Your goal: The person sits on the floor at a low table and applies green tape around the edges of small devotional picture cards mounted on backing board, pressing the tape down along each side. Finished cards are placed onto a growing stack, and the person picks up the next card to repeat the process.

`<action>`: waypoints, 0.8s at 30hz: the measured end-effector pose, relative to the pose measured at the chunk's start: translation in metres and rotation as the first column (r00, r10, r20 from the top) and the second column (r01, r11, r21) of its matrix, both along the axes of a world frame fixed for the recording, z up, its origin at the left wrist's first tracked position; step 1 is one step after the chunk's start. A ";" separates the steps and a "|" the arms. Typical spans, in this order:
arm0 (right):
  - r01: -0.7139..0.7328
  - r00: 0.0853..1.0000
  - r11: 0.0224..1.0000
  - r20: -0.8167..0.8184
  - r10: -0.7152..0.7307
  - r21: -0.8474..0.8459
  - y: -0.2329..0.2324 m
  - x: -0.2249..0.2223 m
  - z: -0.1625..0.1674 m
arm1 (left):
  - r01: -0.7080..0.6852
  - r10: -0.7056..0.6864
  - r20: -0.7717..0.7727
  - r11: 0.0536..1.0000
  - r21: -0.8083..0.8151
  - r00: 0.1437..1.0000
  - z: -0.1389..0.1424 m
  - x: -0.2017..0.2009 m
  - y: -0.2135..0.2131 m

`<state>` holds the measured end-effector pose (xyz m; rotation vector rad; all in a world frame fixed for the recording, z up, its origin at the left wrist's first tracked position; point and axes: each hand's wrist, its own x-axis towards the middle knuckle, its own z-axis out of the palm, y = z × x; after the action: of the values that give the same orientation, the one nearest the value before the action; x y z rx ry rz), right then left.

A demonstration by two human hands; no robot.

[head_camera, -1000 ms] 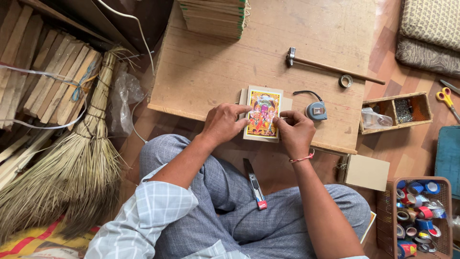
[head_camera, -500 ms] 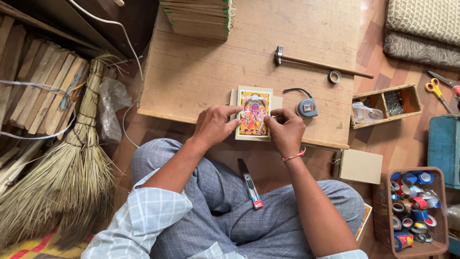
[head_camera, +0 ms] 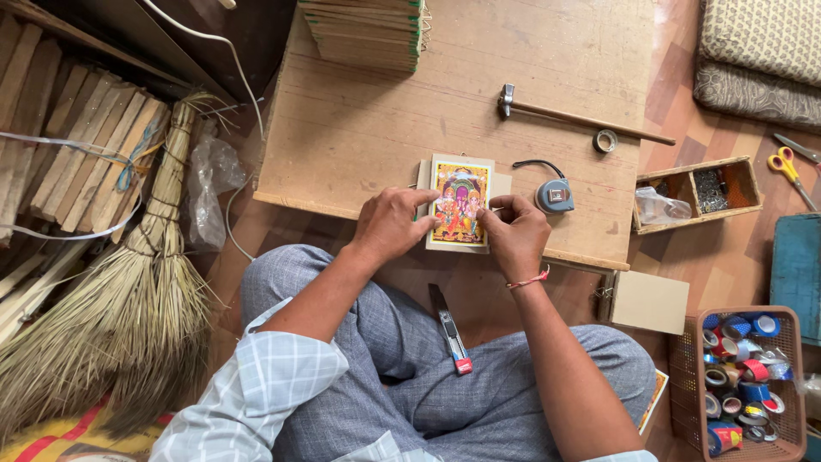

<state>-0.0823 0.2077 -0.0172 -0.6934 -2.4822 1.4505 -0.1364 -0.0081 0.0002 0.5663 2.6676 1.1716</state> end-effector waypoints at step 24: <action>-0.095 0.903 0.888 -0.337 0.268 0.450 -0.019 0.009 0.025 | -0.035 0.035 -0.045 0.999 0.009 0.998 -0.004 0.007 -0.009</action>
<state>-0.0729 0.1889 0.0078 -0.0685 -2.4531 0.9184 -0.1295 -0.0176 -0.0042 0.5561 2.7222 1.1930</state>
